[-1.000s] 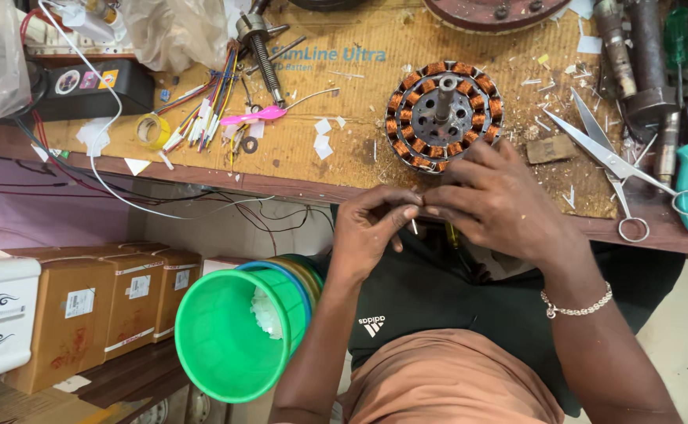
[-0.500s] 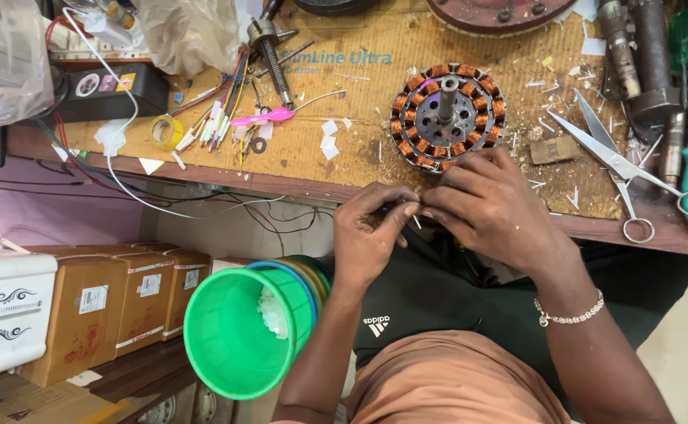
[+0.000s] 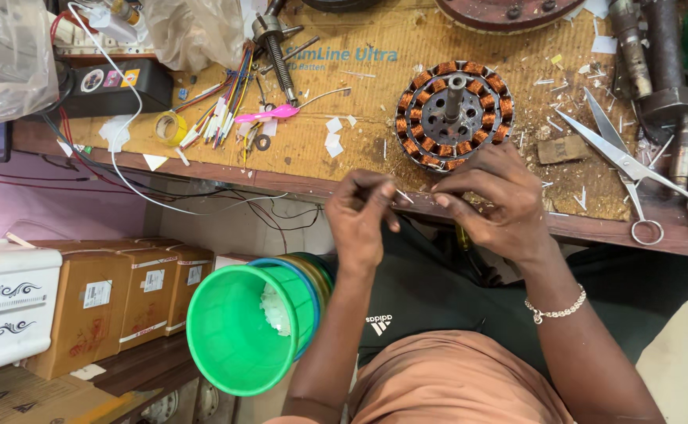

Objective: The person is repairing an electrical stator by hand. They use a hammer to tap components into place, then use scissors to cut and insert small white plastic spacers into the slots between copper windings.

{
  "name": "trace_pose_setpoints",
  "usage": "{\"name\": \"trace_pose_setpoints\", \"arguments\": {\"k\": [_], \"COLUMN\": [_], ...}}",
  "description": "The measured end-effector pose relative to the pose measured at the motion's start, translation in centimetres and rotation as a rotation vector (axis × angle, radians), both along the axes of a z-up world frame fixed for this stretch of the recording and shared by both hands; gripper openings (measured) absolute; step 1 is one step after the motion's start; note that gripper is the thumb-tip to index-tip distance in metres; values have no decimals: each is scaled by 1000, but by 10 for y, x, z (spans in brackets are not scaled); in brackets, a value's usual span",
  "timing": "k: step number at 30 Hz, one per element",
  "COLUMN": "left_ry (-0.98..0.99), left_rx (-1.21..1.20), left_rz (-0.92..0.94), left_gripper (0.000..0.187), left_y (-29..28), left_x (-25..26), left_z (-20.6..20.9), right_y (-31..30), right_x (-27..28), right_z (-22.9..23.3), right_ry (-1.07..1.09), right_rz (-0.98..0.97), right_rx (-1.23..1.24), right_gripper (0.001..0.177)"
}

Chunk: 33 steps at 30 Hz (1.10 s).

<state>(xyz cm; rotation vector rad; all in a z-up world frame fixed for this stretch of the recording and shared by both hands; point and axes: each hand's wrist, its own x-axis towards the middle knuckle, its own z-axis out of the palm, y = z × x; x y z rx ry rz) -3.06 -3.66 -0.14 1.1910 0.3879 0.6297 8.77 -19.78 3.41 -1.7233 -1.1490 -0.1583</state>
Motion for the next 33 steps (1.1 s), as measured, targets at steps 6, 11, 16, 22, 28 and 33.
{"name": "trace_pose_setpoints", "arguments": {"k": [6,11,16,22,28,33], "left_ry": [-58,-99,-70,-51,-54,-59], "left_rx": [-153,-176,-205,-201,-190,-178], "left_rz": [53,5,2,19,0,-12], "left_gripper": [30,26,21,22,21,21], "left_y": [7,6,5,5,5,6], "left_x": [17,26,30,34,33,33], "left_z": [1,2,-2,-8,-6,-4], "right_y": [0,1,0,0,6,8], "right_x": [8,15,14,9,5,5], "right_z": [2,-1,0,6,16,20], "right_ry": [-101,-168,-112,28,32,85], "right_rz": [47,64,-15,-69,-96,-84], "right_rx": [-109,-92,-164,-216,-273,-274], "right_gripper": [16,18,17,17,16,16]}}
